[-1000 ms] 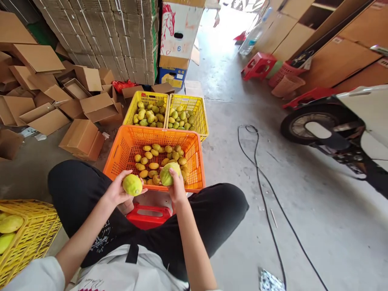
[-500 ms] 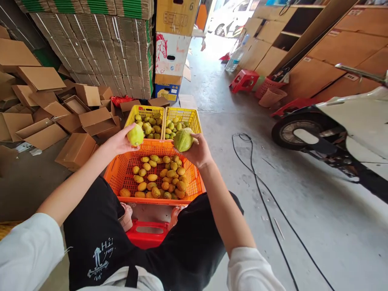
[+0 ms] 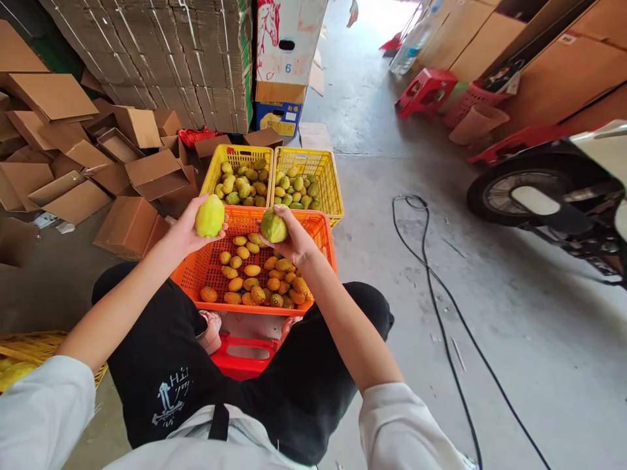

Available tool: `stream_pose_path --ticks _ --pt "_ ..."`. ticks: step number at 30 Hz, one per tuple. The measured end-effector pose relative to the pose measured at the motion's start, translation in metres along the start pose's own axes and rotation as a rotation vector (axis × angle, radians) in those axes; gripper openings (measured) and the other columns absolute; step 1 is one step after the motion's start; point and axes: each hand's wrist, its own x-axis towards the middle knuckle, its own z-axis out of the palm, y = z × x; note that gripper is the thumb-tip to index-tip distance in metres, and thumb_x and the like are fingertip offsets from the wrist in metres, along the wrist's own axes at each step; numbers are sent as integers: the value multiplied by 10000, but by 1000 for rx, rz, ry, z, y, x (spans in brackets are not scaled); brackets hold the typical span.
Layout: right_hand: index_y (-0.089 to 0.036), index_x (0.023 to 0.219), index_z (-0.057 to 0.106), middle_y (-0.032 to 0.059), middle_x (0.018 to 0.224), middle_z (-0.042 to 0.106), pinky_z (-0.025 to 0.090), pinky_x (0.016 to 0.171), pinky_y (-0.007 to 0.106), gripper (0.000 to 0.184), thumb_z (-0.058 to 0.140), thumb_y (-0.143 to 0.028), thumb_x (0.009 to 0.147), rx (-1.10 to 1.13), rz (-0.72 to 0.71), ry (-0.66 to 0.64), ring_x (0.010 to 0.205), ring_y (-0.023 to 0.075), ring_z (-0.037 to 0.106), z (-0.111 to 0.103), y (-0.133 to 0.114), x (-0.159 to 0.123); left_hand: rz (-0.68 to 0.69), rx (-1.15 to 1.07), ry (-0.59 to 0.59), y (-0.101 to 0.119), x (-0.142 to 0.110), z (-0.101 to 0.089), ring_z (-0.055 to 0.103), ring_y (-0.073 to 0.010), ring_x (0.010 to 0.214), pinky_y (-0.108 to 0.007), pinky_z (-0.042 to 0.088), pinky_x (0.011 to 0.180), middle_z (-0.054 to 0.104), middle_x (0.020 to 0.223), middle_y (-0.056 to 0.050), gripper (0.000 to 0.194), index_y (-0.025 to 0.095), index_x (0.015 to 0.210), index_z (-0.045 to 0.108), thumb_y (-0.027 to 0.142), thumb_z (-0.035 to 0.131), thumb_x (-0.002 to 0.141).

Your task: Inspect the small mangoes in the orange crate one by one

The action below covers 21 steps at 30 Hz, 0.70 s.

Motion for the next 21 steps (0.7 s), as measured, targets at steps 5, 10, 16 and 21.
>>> stream_pose_path --ticks 5,10,16,21 --pt "-273 986 674 37 916 803 764 926 492 305 889 -475 907 0 38 -18 970 296 838 -6 5 -1 2 -111 -35 0 4 -4 830 -306 889 -427 706 791 775 924 -77 319 197 1195 714 436 620 1007" --pt "-239 1045 722 117 1032 833 740 995 562 315 761 -526 922 11 -63 -104 1165 379 825 -14 -2 -7 6 -116 -57 -4 4 -3 842 -315 967 -452 725 875 776 1002 -71 405 216 1310 673 425 755 972" --pt "-294 1075 724 49 997 832 750 972 492 343 806 -590 920 20 -164 -40 1181 326 827 -6 -12 -11 69 -76 -36 -2 0 -1 832 -256 873 -323 684 762 779 947 -53 469 216 1262 700 497 892 939" --pt "-301 1060 691 31 965 831 768 920 479 367 847 -601 916 83 -169 -27 1096 304 846 -4 -8 -12 81 -55 -34 0 -2 -3 818 -235 816 -272 638 676 797 925 -78 456 190 1200 727 528 894 944"
